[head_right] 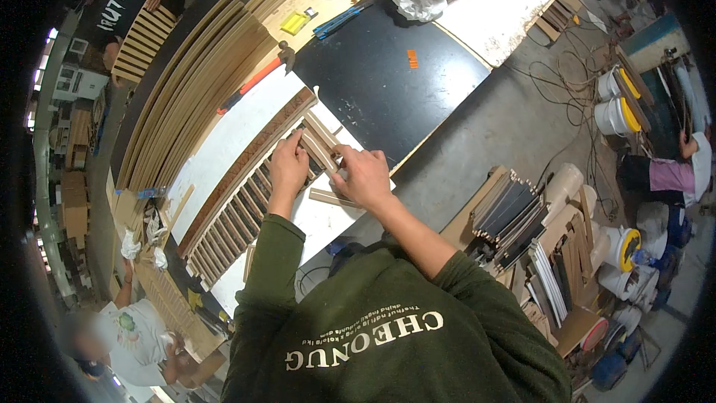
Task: Assembling wooden slats onto a larger frame using a pneumatic nail gun and then manually inserting smaller slats.
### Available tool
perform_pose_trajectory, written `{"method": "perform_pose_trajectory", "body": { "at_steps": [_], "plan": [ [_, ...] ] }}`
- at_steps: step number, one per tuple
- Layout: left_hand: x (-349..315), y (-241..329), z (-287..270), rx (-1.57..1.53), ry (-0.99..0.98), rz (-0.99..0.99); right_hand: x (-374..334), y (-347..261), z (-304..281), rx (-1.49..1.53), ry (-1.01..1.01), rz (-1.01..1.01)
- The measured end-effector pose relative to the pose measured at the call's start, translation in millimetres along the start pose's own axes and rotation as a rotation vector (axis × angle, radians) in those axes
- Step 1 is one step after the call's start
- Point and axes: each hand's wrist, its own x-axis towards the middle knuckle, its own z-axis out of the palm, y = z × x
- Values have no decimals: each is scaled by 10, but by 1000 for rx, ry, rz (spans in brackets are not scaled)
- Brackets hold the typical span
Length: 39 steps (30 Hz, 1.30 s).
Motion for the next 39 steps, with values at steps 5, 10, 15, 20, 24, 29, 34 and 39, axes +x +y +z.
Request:
{"method": "perform_pose_trajectory", "body": {
  "at_steps": [5,10,15,20,24,29,34,39],
  "plan": [
    [-11,-13,-5,-146,-18,-27,-39,95,-54,117,12,9],
    [-5,-58,-7,-66,2,45,-2,136,-9,123,-12,-12],
    [-39,-59,-7,-123,24,-4,134,69,5,-51,139,-80],
    [-396,-72,-123,-498,87,-114,301,-46,64,-61,130,-44],
    [-861,-188,-39,-602,125,-196,333,-68,198,-81,167,-2],
    [-1295,-270,142,-509,52,-251,53,-20,-70,1,38,-29],
    [-1276,-106,75,-276,34,-187,-457,50,-385,-75,-312,-91],
    [-1197,-32,78,-374,45,-143,-532,175,-235,25,-198,-125]
  ]
}}
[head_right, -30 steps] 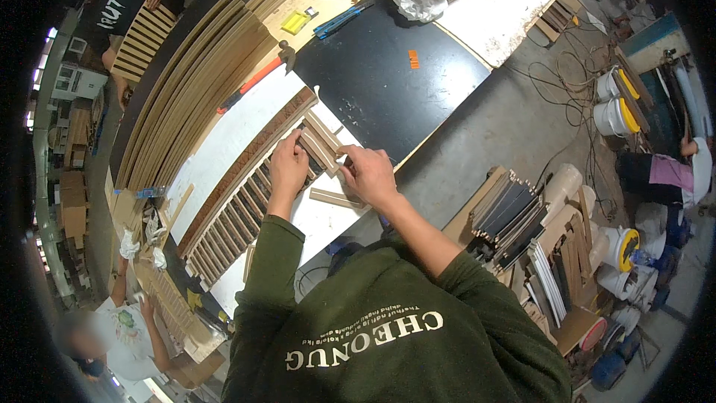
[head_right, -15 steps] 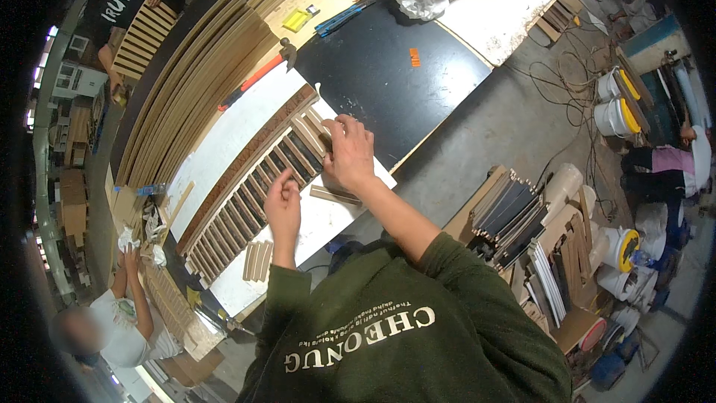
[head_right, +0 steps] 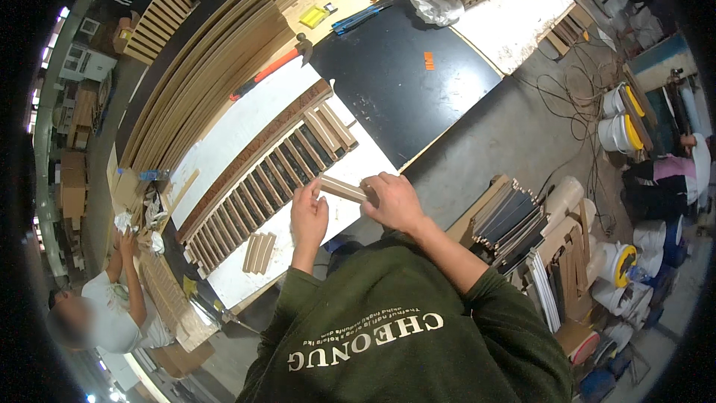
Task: Assembling wooden slats onto a larger frame using a pneumatic nail gun and then manually inserting smaller slats.
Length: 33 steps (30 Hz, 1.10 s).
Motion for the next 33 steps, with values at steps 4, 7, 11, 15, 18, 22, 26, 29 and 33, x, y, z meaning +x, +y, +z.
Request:
{"method": "perform_pose_trajectory", "body": {
  "at_steps": [4,7,11,15,18,22,26,29,33],
  "plan": [
    [303,124,-54,162,38,176,96,-35,51,48,109,31],
    [500,142,-74,343,22,277,171,-29,93,104,138,3],
    [579,135,-139,503,-58,319,115,7,151,63,135,-43],
    [598,146,-170,541,-103,347,89,7,126,75,128,-98],
    [648,140,-193,578,-114,369,138,-79,111,98,102,-117],
    [718,95,-211,660,-116,443,165,-55,149,115,59,-112],
    [749,160,-280,731,-141,502,189,-44,139,31,6,-51],
    [839,157,-316,799,-174,479,316,-107,34,-101,58,-96],
    [956,83,-311,828,-141,527,472,-99,6,-118,179,-166]
  ]
}}
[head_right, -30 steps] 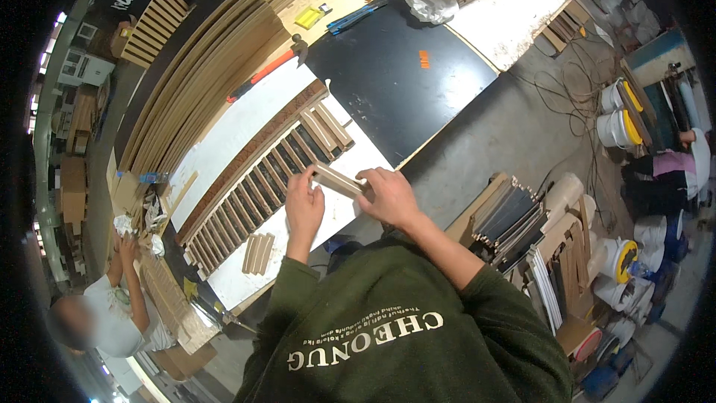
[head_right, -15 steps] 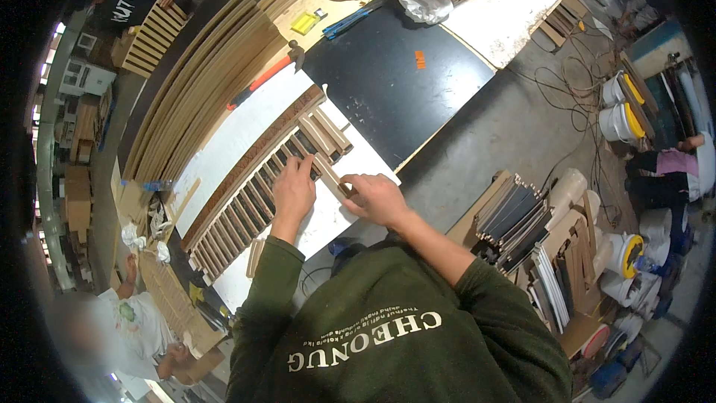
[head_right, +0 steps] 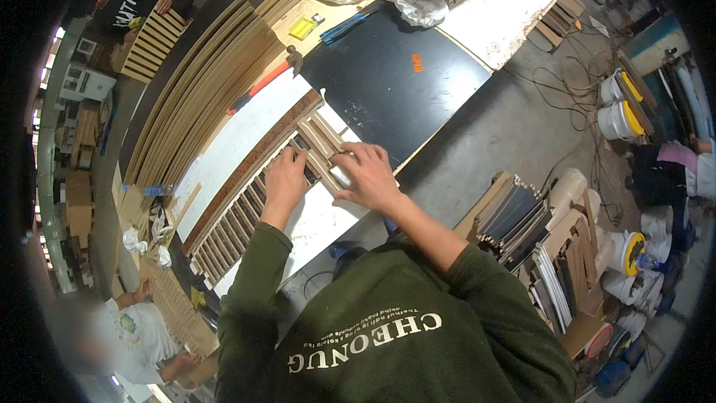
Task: Assembling wooden slats onto a larger frame using a pneumatic nail gun and then manually inserting smaller slats.
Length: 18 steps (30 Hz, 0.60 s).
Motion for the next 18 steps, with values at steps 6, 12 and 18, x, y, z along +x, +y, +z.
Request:
{"method": "perform_pose_trajectory", "body": {
  "at_steps": [6,12,18],
  "plan": [
    [-18,14,-99,-91,-18,-213,347,10,277,-24,20,59],
    [-507,164,-57,-374,174,-318,696,-2,222,-117,-141,141],
    [-928,497,-65,-693,159,-434,960,-47,163,-250,-308,193]
  ]
}}
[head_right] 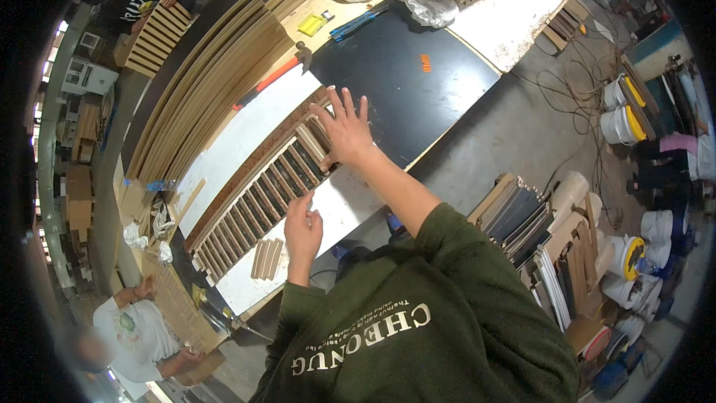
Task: Assembling wooden slats onto a larger frame using a pneumatic nail gun and then manually inserting smaller slats.
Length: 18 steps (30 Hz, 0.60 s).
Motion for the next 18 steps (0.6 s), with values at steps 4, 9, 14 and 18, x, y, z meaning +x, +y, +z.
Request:
{"method": "perform_pose_trajectory", "body": {
  "at_steps": [4,9,14,18],
  "plan": [
    [-193,-30,15,-66,-11,-38,-115,44,10,6,42,-68],
    [-335,-86,-1,-214,-10,-124,-605,428,233,193,377,-33],
    [-52,83,29,-128,-44,-29,-790,386,383,239,529,-41],
    [200,224,58,-133,-58,69,-644,318,390,205,565,-56]
  ]
}}
